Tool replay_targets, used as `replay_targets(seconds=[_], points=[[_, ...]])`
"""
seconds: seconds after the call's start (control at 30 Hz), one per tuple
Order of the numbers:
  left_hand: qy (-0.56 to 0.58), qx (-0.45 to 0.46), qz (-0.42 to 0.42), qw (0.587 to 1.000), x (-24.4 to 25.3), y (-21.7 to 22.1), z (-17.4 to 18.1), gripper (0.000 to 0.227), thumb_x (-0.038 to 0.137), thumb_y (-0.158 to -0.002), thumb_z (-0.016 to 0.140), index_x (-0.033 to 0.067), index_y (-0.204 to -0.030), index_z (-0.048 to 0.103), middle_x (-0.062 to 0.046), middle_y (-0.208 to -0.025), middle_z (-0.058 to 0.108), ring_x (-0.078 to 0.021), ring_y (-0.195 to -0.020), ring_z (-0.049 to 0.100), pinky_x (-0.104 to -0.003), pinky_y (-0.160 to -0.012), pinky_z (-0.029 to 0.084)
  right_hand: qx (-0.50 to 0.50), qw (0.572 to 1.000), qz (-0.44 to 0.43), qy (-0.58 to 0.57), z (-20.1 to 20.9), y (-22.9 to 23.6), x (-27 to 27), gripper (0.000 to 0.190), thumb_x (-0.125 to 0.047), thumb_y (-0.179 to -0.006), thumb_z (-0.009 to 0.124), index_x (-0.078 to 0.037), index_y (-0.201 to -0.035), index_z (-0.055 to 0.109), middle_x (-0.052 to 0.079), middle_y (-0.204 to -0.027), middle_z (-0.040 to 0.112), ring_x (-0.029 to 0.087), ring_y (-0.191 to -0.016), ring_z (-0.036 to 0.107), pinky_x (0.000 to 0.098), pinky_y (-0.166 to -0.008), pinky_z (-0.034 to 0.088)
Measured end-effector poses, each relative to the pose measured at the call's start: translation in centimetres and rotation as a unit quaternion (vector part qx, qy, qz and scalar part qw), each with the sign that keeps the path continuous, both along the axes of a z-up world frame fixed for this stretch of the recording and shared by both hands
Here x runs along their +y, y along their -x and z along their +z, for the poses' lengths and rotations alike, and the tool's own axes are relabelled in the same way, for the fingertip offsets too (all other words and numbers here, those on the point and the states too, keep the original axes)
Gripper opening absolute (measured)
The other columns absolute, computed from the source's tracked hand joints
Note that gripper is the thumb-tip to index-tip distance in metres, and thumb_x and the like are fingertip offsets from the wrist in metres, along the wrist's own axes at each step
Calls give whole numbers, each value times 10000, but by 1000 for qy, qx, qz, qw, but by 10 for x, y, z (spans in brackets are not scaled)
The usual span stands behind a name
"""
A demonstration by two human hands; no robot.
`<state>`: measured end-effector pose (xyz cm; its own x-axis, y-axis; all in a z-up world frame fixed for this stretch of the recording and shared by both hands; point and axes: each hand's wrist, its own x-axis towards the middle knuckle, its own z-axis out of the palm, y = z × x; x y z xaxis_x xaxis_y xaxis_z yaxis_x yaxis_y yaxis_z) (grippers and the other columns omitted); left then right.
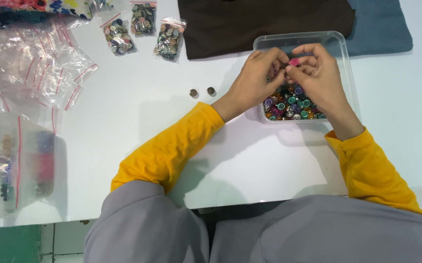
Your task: The person picks up buttons one by one from a plastic container, places them on the table to sort them by color, and then places some into a small plastic bag.
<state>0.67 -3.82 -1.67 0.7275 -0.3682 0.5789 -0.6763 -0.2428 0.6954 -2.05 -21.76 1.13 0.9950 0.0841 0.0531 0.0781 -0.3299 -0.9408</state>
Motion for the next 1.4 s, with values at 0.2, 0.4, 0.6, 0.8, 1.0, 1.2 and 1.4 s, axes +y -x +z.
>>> replay_targets(seconds=[0.2,0.4,0.6,0.8,1.0,1.2,1.4], points=[[0,-14,-2,1000,3,0,1,227,11,-838,622,142,-1001,532,36,-741,527,-139,-663,533,-334,-832,462,-79,986,-12,145,6,4,4,483,-28,-953,709,-94,-1396,530,189,-1408,487,181,-847,689,272,-795,533],[24,9,-5,1000,18,8,14,258,36,-920,596,184,-1127,549,7,-856,514,-132,-753,533,-304,-762,473,-197,970,0,144,-8,-8,-2,131,-5,-1045,705,-33,-1157,769,118,-1144,732,190,-997,687,301,-843,552],[58,-12,38,997,73,11,34,82,108,-909,667,132,-959,607,17,-860,620,-99,-702,559,-263,-685,489,-227,971,2,69,17,0,22,100,30,-1111,690,32,-1206,721,129,-1075,725,186,-956,696,289,-876,584],[41,98,61,992,154,16,11,84,27,-900,666,94,-950,662,1,-862,695,-92,-771,651,-231,-746,576,-195,978,58,37,49,29,84,200,70,-1002,749,8,-1184,697,104,-1062,702,146,-947,661,263,-911,575],[1,49,123,991,213,28,-21,199,151,-871,809,107,-1032,700,-68,-771,677,-210,-658,666,-336,-662,558,-261,955,120,76,40,37,134,273,92,-915,788,8,-1173,756,136,-980,697,272,-854,735,345,-780,594],[-120,68,50,989,201,69,-14,234,111,-898,753,63,-1120,700,-156,-868,698,-275,-709,693,-385,-661,576,-215,960,129,126,22,44,163,307,22,-932,757,-37,-1222,676,164,-1027,742,299,-892,723,392,-778,566],[-260,33,90,961,169,72,-33,263,124,-952,707,33,-1199,702,-131,-828,713,-219,-679,736,-304,-620,602,-120,989,71,49,-38,27,154,177,-97,-993,749,-78,-1162,700,96,-1015,747,188,-902,688,323,-778,531]])
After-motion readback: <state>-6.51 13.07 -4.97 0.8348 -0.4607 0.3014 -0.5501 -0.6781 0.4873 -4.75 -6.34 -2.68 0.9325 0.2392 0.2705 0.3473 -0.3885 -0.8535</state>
